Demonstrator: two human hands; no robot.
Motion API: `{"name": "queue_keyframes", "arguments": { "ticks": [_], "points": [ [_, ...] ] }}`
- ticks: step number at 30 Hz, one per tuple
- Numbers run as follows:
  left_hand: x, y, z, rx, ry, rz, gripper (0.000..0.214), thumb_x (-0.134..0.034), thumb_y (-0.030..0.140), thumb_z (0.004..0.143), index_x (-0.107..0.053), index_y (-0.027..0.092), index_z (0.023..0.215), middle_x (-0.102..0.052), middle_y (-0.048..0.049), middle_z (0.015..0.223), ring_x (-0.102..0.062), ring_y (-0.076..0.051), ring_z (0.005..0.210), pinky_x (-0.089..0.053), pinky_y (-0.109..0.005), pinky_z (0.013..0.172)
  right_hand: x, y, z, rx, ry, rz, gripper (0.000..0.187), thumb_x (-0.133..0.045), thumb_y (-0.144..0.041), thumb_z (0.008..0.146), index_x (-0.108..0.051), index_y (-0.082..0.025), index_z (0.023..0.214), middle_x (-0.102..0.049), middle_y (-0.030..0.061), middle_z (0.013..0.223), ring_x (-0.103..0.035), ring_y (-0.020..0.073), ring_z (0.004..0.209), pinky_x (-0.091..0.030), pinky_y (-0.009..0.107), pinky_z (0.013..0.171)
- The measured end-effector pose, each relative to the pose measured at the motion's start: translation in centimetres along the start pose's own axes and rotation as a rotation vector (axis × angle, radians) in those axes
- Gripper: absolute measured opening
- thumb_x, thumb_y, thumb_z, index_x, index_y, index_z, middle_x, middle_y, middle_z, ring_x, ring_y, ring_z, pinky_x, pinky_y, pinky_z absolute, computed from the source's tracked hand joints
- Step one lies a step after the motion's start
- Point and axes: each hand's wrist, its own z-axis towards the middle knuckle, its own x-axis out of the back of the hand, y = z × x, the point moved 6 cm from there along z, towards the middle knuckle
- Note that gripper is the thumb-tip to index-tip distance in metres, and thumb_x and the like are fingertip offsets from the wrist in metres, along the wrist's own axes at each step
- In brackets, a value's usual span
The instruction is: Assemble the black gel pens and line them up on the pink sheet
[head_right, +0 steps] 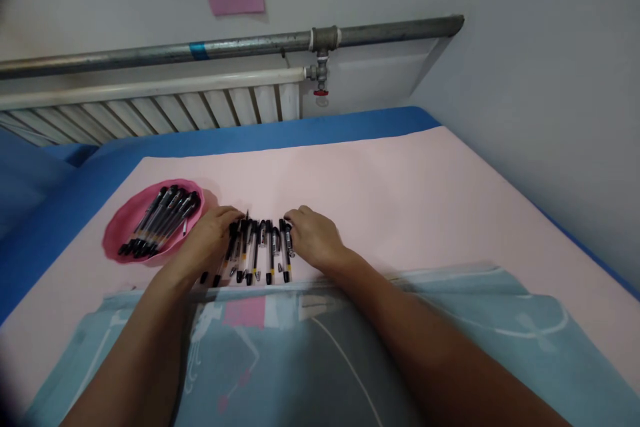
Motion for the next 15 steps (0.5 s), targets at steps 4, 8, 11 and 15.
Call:
{"name": "queue_keyframes", "arguments": {
  "ticks": [4,8,11,15],
  "points": [
    [-0.09,0.5,0.29,-0.018,0.0,0.02,0.037,-0.038,0.002,0.073,-0.065,0.017,0.094,-0.063,-0.0076,0.099,-0.054,-0.019,0.101,-0.041,-0.032,0.09,-0.04,0.04,-0.04,0.002,-0.005,-0.002,0.026,-0.041,-0.016,0.084,-0.058,-0.02,0.103,-0.06,0.0054,0.097,-0.055,0.0164,0.085,-0.038,0.026,0.072],
    [0.0,0.79,0.31,-0.019,0.011,0.011,0.036,-0.036,0.002,0.075,-0.065,0.014,0.093,-0.063,-0.0094,0.098,-0.054,-0.019,0.101,-0.041,-0.032,0.091,-0.05,0.06,-0.07,0.006,-0.006,-0.001,0.026,-0.041,-0.016,0.084,-0.058,-0.021,0.102,-0.059,0.005,0.096,-0.055,0.0163,0.084,-0.037,0.026,0.071],
    [-0.01,0.87,0.26,-0.027,0.01,-0.007,0.036,-0.035,0.002,0.075,-0.065,0.014,0.094,-0.063,-0.0096,0.1,-0.054,-0.019,0.102,-0.041,-0.032,0.091,-0.07,0.06,-0.07,0.001,-0.013,0.003,0.026,-0.04,-0.016,0.085,-0.058,-0.021,0.103,-0.059,0.005,0.096,-0.055,0.0161,0.084,-0.037,0.026,0.07],
    [0.01,0.94,0.26,-0.027,0.009,-0.028,0.036,-0.035,0.003,0.076,-0.064,0.015,0.094,-0.064,-0.0084,0.1,-0.054,-0.018,0.101,-0.042,-0.032,0.089,-0.03,-0.01,-0.07,0.002,-0.01,0.005,0.026,-0.04,-0.017,0.085,-0.058,-0.021,0.103,-0.059,0.0049,0.096,-0.055,0.0157,0.084,-0.037,0.025,0.072]
  ]
}}
